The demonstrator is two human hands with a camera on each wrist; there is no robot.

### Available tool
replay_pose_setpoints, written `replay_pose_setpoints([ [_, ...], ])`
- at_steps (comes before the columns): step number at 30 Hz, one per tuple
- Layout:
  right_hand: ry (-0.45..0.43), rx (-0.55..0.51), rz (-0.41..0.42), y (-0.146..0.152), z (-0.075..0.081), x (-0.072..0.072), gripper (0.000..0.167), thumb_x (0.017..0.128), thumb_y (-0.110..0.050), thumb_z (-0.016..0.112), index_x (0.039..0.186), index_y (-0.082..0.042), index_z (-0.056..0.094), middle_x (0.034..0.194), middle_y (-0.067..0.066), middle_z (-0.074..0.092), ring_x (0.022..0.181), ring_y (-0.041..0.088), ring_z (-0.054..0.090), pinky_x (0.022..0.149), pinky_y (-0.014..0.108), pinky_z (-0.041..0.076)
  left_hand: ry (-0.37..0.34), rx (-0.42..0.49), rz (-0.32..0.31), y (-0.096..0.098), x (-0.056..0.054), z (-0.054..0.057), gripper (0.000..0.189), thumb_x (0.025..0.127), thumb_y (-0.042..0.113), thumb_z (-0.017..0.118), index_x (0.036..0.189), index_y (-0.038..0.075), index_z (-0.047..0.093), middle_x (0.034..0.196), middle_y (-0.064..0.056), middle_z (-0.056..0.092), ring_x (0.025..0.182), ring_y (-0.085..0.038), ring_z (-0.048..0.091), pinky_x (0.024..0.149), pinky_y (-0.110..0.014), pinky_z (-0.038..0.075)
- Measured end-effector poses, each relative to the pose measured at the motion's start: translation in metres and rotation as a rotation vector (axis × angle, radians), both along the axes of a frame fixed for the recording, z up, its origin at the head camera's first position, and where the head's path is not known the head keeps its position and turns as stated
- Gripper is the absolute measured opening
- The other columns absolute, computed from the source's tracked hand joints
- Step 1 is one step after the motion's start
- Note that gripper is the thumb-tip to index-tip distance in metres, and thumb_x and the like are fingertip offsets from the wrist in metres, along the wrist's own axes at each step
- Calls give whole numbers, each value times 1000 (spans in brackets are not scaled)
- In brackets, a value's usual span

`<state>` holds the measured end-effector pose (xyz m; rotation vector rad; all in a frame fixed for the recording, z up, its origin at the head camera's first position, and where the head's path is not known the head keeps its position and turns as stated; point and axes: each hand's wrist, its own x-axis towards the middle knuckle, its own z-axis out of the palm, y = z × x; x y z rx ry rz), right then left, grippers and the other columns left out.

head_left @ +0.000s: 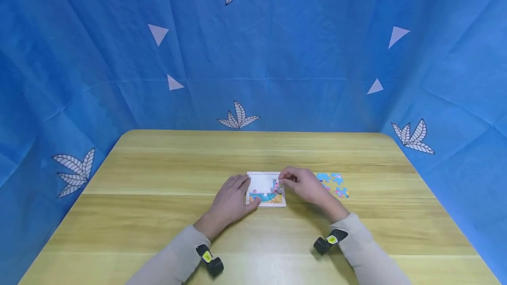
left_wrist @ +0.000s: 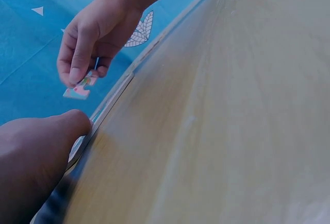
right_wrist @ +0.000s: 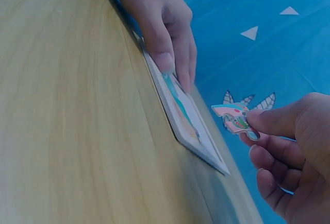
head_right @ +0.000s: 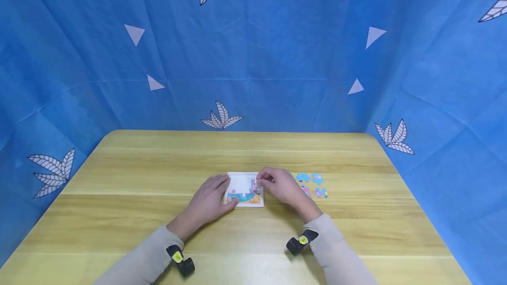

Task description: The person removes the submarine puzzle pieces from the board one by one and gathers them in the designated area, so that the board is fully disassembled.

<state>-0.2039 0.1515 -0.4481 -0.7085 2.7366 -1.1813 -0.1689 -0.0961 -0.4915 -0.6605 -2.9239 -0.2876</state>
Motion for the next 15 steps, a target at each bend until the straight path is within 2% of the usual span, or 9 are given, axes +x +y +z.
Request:
replay_pose_setpoints([
  [7, -38, -10, -36, 22, 1, -1, 5, 95, -17, 66, 98, -15, 70, 84, -6, 66, 73, 14, 57, 65, 29, 50, -24, -15, -6, 0, 2, 1, 78, 93, 61, 49, 140, -2, 51, 145, -14, 48, 136, -29, 41, 118, -39, 25],
  [15, -51, -9, -95, 49, 8, -2, 7, 96, -16, 64, 99, -15, 71, 85, 0, 65, 71, 18, 53, 59, 28, 46, -17, -24, -4, 0, 0, 1, 78, 93, 61, 49, 140, -1, 51, 145, -13, 48, 135, -28, 41, 118, -38, 25],
])
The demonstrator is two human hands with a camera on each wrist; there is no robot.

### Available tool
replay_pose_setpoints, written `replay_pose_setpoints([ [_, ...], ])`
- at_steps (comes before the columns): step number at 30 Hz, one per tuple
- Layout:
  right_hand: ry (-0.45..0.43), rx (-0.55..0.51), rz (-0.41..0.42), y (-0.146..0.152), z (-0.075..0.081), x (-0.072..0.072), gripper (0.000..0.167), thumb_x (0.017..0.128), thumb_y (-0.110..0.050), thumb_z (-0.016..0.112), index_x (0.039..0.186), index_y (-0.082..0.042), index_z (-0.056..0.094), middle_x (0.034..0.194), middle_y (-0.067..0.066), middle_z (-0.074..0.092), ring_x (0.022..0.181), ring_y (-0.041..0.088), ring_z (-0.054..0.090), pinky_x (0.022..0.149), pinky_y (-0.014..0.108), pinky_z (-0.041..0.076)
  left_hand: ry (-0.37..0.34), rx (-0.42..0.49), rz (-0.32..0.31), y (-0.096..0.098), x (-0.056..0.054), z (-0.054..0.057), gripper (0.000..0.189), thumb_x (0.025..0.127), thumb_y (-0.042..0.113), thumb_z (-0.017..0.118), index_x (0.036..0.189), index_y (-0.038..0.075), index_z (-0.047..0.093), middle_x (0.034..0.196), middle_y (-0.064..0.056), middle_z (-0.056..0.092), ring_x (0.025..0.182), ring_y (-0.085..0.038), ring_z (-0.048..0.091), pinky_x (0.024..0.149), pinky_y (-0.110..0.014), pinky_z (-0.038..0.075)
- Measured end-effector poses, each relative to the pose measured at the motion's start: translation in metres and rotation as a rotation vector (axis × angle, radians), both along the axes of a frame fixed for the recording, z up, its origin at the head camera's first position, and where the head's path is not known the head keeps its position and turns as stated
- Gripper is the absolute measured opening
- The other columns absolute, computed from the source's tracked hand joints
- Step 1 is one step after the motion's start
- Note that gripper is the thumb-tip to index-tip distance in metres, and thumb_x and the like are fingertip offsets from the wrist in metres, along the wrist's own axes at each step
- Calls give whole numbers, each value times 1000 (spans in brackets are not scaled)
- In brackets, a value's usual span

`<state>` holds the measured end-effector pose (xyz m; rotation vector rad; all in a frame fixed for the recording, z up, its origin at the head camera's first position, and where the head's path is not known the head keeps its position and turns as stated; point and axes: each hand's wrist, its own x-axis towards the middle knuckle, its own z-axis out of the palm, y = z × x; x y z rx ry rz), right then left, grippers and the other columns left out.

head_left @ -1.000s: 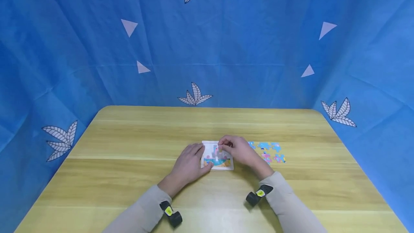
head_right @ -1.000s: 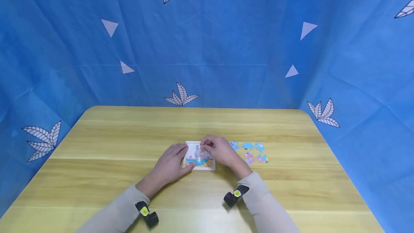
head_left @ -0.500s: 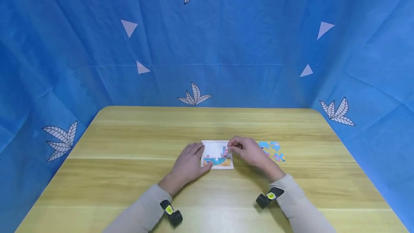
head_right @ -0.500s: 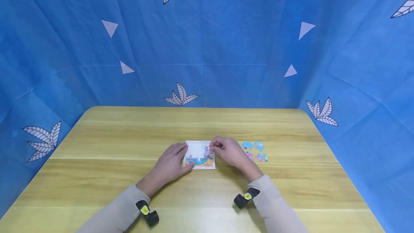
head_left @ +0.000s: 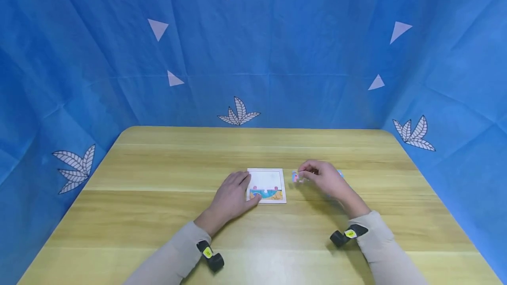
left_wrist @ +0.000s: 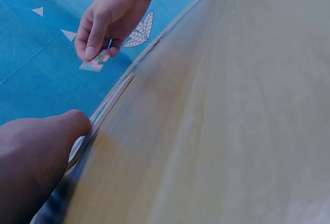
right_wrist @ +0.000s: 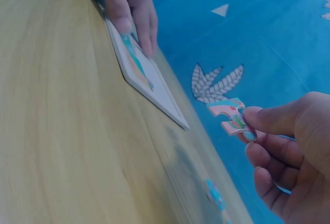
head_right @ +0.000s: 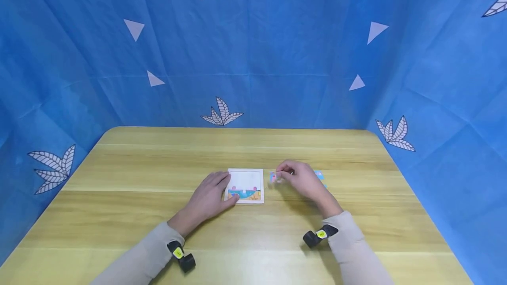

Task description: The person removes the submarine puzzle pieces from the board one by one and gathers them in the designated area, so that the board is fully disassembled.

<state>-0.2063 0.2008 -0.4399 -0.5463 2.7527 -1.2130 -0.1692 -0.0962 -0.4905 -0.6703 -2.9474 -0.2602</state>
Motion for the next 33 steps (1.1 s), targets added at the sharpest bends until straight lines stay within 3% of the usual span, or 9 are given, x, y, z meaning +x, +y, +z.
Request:
replay_pose_setpoints([
  [4, -33, -2, -18, 12, 1, -2, 9, 97, -20, 63, 101, -17, 70, 84, 6, 65, 62, 18, 50, 51, 28, 44, -10, 2, 5, -1, -1, 1, 79, 94, 62, 47, 141, -1, 49, 146, -14, 47, 136, -29, 40, 118, -38, 23],
  [11, -172, -62, -39, 26, 1, -4, 12, 99, -20, 60, 102, -12, 69, 82, 16, 62, 51, 22, 48, 41, 27, 43, -8, -4, 9, 0, -2, 1, 79, 93, 61, 49, 141, -1, 50, 146, -14, 47, 136, -29, 41, 118, -39, 24],
  [20, -181, -7, -25, 33, -6, -6, 7, 95, -12, 65, 97, -6, 68, 75, 9, 64, 55, 21, 57, 46, 30, 52, -7, -19, 5, 0, -1, 2, 79, 94, 62, 47, 142, -1, 48, 146, -14, 46, 137, -29, 40, 119, -38, 22],
  [33, -212, 13, 63, 33, -14, -7, 6, 94, -11, 67, 92, -7, 70, 74, 5, 65, 54, 16, 49, 44, 23, 42, -33, -16, 16, 1, 0, 2, 81, 93, 63, 46, 142, -1, 48, 147, -14, 45, 138, -30, 38, 119, -39, 21],
])
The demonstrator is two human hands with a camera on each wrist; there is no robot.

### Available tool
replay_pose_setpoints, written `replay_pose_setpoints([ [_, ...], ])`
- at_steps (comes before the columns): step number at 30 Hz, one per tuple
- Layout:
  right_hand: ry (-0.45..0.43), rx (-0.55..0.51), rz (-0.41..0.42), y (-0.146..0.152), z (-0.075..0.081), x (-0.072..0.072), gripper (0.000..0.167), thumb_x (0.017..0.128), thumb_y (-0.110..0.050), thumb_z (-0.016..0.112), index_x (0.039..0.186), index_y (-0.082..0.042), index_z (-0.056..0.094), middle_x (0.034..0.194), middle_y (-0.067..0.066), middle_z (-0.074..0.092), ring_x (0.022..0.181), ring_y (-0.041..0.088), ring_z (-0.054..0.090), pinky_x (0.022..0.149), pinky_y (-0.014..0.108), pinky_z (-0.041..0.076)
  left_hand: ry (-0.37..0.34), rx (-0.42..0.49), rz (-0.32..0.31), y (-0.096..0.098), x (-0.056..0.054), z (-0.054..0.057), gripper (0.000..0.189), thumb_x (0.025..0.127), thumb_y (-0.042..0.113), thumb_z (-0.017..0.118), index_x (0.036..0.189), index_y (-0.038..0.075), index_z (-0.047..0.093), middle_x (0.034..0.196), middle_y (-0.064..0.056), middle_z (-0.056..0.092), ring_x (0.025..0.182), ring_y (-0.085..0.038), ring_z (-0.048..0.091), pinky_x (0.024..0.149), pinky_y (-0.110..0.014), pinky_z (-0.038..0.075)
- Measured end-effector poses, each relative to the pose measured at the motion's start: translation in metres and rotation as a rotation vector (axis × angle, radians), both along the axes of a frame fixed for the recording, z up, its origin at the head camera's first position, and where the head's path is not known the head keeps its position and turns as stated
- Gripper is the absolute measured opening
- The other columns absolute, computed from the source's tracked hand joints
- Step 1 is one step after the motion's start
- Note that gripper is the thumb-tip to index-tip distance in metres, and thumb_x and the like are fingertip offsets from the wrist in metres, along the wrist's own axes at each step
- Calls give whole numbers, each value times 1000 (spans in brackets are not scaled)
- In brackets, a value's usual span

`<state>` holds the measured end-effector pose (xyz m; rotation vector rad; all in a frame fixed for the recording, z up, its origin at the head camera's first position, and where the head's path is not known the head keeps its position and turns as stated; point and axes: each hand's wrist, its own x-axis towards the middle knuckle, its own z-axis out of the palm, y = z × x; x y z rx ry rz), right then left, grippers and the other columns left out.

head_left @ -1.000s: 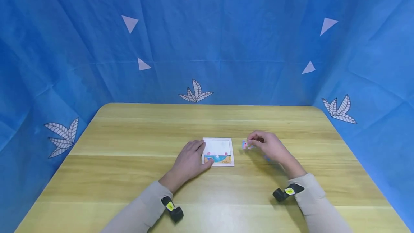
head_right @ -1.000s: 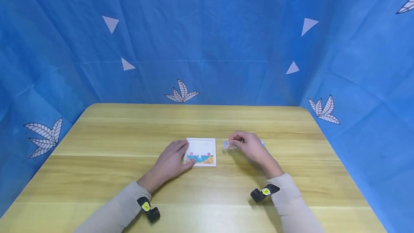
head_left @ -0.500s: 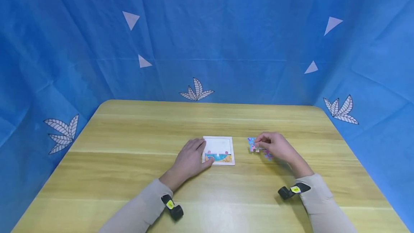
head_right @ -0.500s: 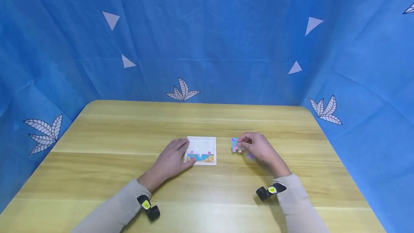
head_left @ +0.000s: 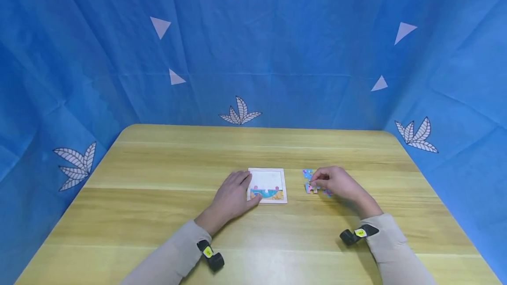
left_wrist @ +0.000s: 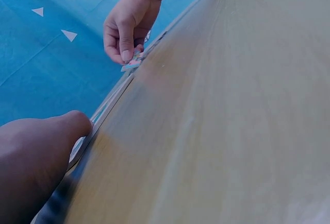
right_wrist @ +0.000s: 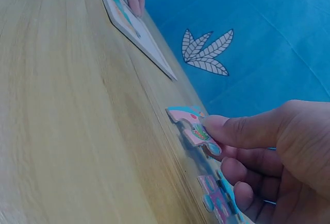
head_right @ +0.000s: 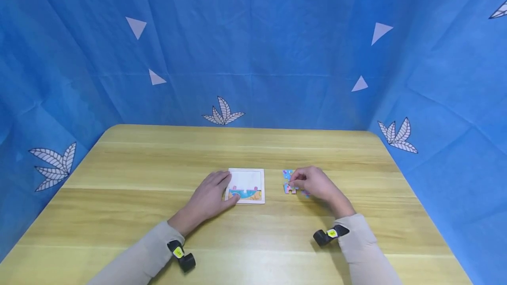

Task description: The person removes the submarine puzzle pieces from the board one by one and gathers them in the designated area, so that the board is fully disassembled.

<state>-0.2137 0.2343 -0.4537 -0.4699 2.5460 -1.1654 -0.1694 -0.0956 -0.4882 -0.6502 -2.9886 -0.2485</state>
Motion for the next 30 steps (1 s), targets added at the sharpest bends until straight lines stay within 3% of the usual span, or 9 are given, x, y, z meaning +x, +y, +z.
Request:
replay_pose_setpoints([
  [24, 86, 109, 3, -1, 0, 3, 4, 92, -14, 70, 91, -12, 73, 70, 1, 62, 54, 14, 50, 47, 26, 43, -1, -7, 3, 1, 1, -2, 80, 94, 62, 46, 143, -1, 47, 147, -13, 45, 138, -29, 38, 119, -39, 21],
  [30, 168, 147, -3, -5, 3, 4, 5, 92, -17, 70, 89, -13, 71, 74, -3, 63, 58, 13, 53, 52, 28, 46, 17, -2, -4, 0, 0, -2, 79, 94, 62, 47, 142, -1, 49, 146, -14, 46, 137, -29, 39, 118, -40, 22],
])
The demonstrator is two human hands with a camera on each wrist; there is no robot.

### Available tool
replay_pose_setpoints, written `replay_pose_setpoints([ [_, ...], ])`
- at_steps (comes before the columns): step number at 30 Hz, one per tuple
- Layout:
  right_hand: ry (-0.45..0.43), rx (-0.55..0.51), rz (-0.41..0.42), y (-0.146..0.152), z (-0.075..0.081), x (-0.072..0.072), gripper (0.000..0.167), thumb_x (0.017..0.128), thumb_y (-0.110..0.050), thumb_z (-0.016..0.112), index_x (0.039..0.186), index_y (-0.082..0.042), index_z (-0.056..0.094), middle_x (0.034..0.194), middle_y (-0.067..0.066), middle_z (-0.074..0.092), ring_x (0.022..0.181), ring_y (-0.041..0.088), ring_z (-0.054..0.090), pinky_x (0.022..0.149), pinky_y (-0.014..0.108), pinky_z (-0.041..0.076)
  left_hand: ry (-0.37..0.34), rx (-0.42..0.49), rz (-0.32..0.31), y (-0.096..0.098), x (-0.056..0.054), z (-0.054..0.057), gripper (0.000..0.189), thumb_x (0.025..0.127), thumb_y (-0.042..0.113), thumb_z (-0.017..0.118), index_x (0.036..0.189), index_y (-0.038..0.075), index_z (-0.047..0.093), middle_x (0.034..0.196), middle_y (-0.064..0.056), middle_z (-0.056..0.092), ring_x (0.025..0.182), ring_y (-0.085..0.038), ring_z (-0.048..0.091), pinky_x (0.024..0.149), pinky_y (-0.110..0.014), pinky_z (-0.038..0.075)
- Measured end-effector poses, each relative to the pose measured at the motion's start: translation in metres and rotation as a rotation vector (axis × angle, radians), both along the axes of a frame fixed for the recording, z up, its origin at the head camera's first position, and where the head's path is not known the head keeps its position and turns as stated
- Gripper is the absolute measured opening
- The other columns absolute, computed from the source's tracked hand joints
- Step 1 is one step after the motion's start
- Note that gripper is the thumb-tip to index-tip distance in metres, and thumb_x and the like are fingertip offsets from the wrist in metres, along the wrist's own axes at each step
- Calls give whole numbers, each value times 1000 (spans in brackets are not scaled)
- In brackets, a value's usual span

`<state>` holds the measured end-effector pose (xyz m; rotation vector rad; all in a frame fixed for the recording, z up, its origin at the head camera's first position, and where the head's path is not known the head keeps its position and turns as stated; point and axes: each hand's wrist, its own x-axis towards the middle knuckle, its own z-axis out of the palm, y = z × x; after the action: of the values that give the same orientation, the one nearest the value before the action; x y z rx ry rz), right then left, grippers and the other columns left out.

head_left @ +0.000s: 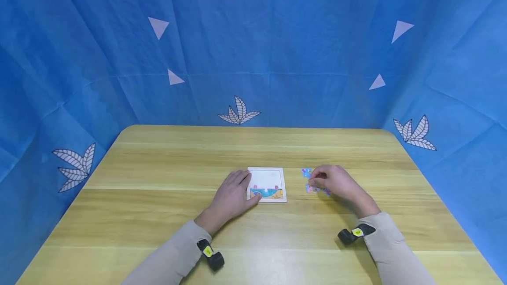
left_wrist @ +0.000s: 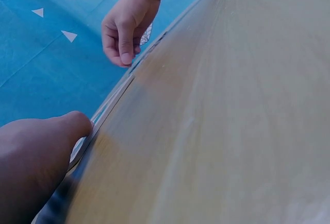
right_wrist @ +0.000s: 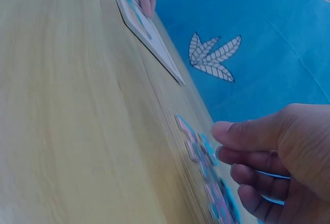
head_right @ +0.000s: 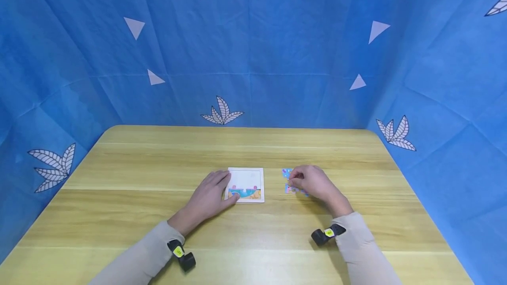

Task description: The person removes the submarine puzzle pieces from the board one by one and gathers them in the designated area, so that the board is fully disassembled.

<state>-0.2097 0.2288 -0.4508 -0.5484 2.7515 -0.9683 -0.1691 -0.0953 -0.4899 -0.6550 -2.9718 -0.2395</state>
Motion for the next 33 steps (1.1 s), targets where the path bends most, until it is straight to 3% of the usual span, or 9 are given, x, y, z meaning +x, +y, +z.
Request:
replay_pose_setpoints([
  [12, 61, -30, 61, -30, 0, 6, 8, 92, -19, 70, 97, -13, 72, 80, -4, 66, 62, 10, 60, 55, 27, 52, 8, 53, -5, -1, 1, 3, 73, 93, 54, 53, 140, -2, 50, 144, -14, 48, 136, -31, 40, 118, -41, 23],
  [18, 154, -27, 106, -47, -2, 10, 10, 91, -20, 71, 99, -14, 73, 90, -8, 66, 78, 8, 60, 69, 30, 53, 32, 61, -23, -2, 1, 2, 71, 94, 53, 53, 140, -1, 51, 143, -13, 49, 136, -30, 40, 118, -39, 23],
  [25, 172, -16, 157, -63, -4, 13, 17, 92, -22, 70, 107, -14, 73, 99, -7, 67, 90, 12, 61, 80, 37, 53, 76, 110, -109, -2, 1, 1, 63, 95, 53, 55, 137, 6, 56, 141, -9, 52, 135, -27, 42, 117, -39, 27],
  [33, 224, 20, 231, -73, -8, 13, 24, 90, -26, 72, 110, -13, 72, 104, -4, 69, 101, 18, 62, 92, 43, 50, 34, 135, -256, -1, 1, 2, 63, 93, 57, 56, 137, 12, 57, 140, -4, 54, 133, -23, 45, 114, -37, 33],
])
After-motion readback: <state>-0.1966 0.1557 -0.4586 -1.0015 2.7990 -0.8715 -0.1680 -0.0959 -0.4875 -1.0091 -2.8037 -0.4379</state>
